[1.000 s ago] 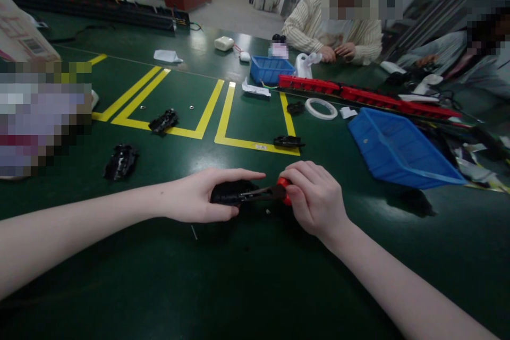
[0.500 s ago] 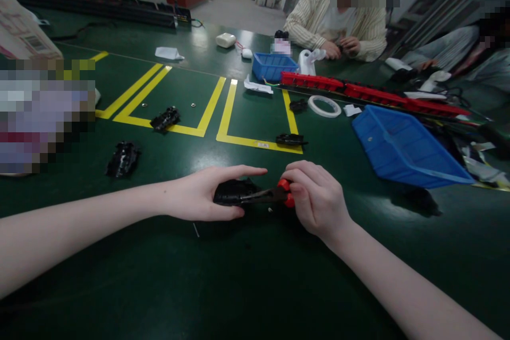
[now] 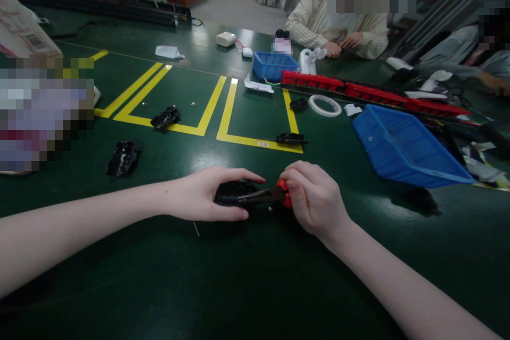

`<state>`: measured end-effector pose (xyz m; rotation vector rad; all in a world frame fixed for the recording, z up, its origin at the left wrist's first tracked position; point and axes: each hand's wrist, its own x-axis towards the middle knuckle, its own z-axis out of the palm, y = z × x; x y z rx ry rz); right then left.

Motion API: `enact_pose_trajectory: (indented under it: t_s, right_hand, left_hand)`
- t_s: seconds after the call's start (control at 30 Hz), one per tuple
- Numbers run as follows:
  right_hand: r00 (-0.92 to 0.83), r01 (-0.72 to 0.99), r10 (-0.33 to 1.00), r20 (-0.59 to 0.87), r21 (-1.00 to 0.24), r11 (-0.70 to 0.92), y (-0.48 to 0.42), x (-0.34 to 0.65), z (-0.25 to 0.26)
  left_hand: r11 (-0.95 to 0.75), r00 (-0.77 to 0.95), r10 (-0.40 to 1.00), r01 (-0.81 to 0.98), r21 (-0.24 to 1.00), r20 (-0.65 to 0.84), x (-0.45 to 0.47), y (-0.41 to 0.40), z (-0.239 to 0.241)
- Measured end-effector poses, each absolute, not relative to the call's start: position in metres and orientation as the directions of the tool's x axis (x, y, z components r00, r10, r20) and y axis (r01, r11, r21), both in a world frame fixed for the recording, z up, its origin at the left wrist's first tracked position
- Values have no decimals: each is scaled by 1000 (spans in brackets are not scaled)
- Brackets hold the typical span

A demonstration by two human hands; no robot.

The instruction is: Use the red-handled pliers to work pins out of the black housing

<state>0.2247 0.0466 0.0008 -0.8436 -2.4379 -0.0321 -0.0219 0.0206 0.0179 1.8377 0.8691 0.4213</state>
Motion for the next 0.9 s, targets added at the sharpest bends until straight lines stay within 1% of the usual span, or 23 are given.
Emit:
enact_pose_trajectory:
  t_s: [0.27,0.57,0.9]
  right_hand:
    - [-647,572,560,518,-156,805,48,226,3]
    - [-659,571,557,505,-146,808,46,223,1]
    - [-643,551,525,558,-138,823,49,225,-1]
  left_hand:
    - [-210,692,711,382,900,-127,-24,25,16]
    - [-220,699,707,359,907,-105,-24,23,14]
    - [-166,691,711,343,925,-129,-24,23,19]
